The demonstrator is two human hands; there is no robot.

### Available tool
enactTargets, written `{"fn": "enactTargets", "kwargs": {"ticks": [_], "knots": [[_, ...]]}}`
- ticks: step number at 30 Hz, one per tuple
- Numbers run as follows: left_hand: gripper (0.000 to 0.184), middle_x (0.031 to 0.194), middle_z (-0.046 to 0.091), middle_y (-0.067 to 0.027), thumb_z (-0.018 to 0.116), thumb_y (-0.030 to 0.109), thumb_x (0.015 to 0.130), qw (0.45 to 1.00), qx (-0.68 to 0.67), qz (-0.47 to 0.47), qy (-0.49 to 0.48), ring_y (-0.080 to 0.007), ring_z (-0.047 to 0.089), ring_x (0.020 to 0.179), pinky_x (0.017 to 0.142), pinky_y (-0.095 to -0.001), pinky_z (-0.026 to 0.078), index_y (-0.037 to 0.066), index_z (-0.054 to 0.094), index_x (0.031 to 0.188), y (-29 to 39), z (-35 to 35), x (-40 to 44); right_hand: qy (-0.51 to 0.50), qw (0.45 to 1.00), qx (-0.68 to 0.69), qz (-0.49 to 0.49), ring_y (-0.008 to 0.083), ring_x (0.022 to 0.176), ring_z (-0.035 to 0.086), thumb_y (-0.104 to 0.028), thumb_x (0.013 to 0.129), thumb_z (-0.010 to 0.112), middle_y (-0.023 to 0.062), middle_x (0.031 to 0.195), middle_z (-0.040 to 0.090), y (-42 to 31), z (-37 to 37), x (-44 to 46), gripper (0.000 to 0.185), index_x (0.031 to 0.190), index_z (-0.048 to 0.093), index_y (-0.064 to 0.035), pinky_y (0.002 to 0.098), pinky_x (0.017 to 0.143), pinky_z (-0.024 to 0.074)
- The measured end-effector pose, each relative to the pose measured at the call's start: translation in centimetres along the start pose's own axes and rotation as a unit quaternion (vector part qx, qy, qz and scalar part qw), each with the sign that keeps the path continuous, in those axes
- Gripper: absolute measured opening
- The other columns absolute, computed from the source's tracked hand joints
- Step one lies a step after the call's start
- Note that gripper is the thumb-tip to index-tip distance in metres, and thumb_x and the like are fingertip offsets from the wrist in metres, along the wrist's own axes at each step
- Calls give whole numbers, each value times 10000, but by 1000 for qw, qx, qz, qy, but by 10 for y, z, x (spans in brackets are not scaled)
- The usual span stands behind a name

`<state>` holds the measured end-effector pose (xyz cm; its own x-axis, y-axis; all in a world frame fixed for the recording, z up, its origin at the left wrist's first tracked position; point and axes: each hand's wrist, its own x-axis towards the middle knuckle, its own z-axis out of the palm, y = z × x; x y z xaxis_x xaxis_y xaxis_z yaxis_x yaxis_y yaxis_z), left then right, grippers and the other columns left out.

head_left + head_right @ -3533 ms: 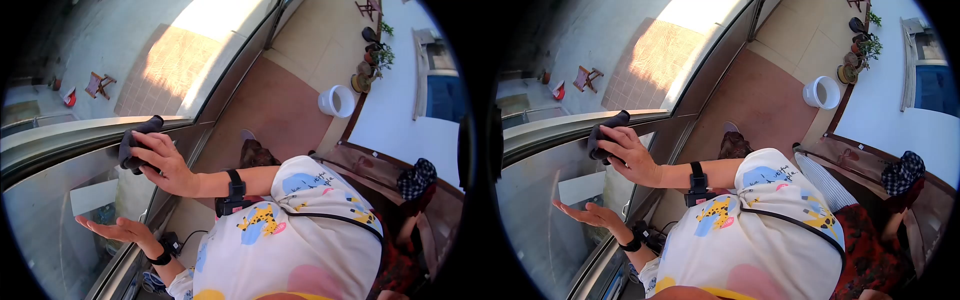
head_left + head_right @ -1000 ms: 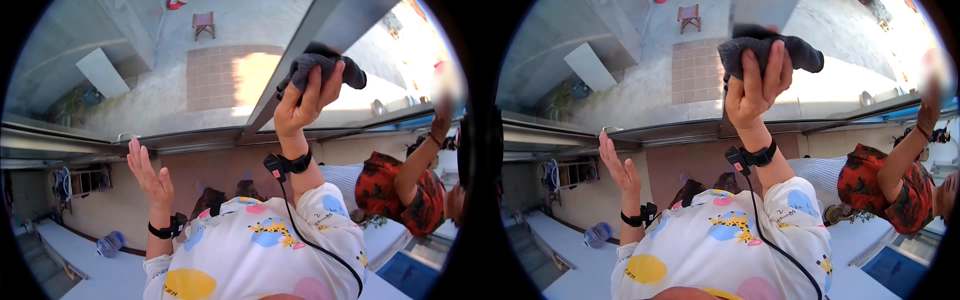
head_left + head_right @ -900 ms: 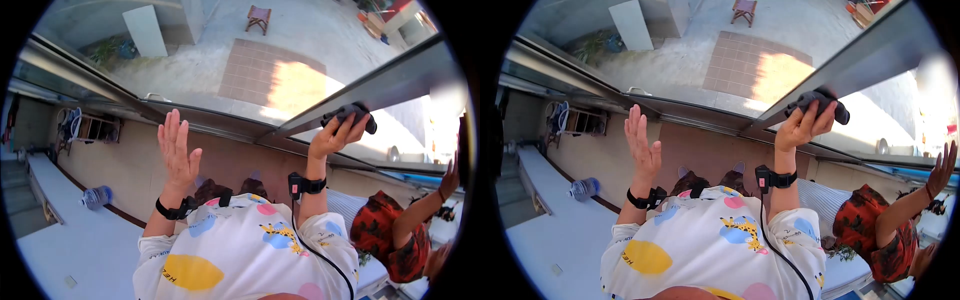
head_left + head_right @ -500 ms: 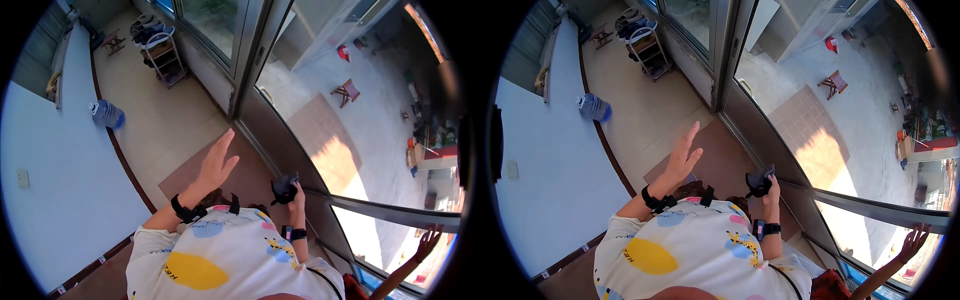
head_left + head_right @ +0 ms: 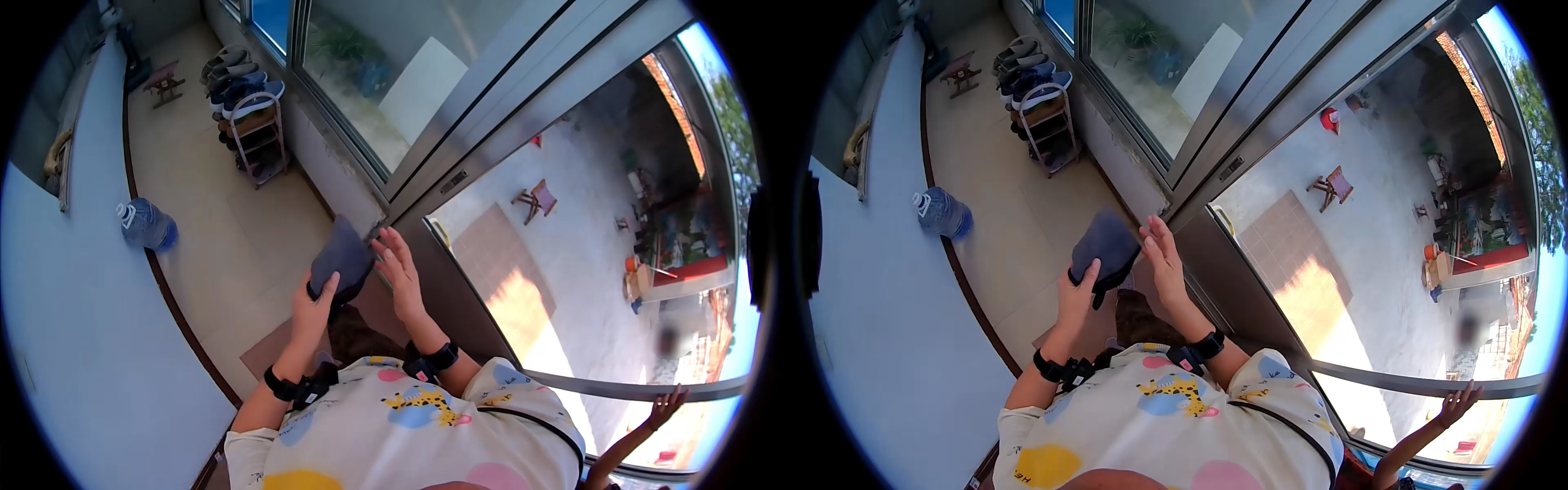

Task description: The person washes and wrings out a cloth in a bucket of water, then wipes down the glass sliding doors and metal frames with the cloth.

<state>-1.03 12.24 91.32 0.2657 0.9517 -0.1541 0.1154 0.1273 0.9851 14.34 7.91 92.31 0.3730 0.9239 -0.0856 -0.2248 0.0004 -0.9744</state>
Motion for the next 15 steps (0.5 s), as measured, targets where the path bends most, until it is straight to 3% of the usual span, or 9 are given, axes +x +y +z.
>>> {"fn": "enactTargets", "kwargs": {"ticks": [2, 3, 5, 7, 8, 10, 12, 14, 15], "knots": [[473, 1109, 616, -177, 652, 203, 822, 961, 196, 195, 14, -344, 606, 986, 771, -366, 516, 22, 513, 1236, 19, 2, 22, -79, 988, 111, 78, 170, 1254, 383, -276, 953, 500, 75, 1406, 350, 23, 7, 34, 554, 1426, 292, -77, 289, 1017, 321], [473, 1109, 616, -177, 652, 203, 822, 961, 196, 195, 12, -344, 606, 986, 771, -366, 516, 22, 513, 1236, 33, 5, 34, -152, 951, 221, 154, 168, 1256, 380, -273, 944, 517, 77, 1397, 362, 17, 16, 49, 561, 1423, 297, -80, 286, 1014, 322], [498, 1156, 602, -170, 650, 135, 799, 932, 294, 164, -134, -347, 596, 1007, 776, -370, 520, 43, 497, 1264, 59, 9, 48, -61, 952, 213, 210, 153, 1160, 466, -290, 934, 534, 59, 1282, 469, -5, 21, 73, 543, 1396, 340, -79, 267, 958, 376], [480, 1191, 595, -155, 623, 56, 787, 936, 244, 206, -146, -317, 605, 1027, 791, -336, 523, 46, 512, 1253, 64, 3, 76, 9, 957, 237, 166, 115, 1011, 534, -275, 929, 549, 21, 1123, 548, -28, 12, 104, 498, 1352, 389, -68, 240, 879, 427], [473, 1200, 594, -148, 609, 31, 785, 942, 170, 244, -157, -299, 612, 1029, 802, -328, 521, 39, 514, 1249, 77, -5, 86, 85, 970, 211, 82, 107, 907, 561, -237, 929, 555, 18, 1048, 574, -52, 13, 110, 439, 1307, 427, -54, 240, 814, 459], [441, 1212, 597, -136, 560, -21, 812, 941, 111, 287, -138, -238, 625, 1033, 836, -315, 511, 31, 520, 1248, 90, -22, 106, 153, 949, 105, -253, 170, 992, 571, -167, 930, 546, 89, 1122, 559, -91, -11, 125, 441, 1311, 392, -6, 298, 880, 440], [432, 1202, 602, -135, 551, -7, 834, 963, 60, 222, -141, -223, 625, 1027, 834, -311, 507, 37, 511, 1262, 75, -36, 135, 206, 792, -155, -554, 269, 1174, 486, -116, 898, 566, 175, 1265, 507, -158, -48, 160, 491, 1325, 363, 15, 325, 929, 412], [424, 1192, 607, -133, 542, 6, 856, 976, 16, 158, -148, -208, 625, 1021, 832, -307, 503, 42, 503, 1276, 57, -47, 167, 381, 553, -456, -584, 340, 1272, 397, -128, 844, 616, 160, 1314, 498, -226, -69, 181, 458, 1278, 494, -48, 439, 1034, 294], [424, 1180, 611, -131, 529, 15, 873, 981, 20, 119, -153, -198, 622, 1015, 840, -298, 494, 46, 487, 1294, 47, -50, 183, 397, 363, -622, -569, 358, 1299, 366, -147, 821, 643, 132, 1338, 494, -256, -69, 193, 449, 1255, 547, -88, 483, 1065, 236]]}}
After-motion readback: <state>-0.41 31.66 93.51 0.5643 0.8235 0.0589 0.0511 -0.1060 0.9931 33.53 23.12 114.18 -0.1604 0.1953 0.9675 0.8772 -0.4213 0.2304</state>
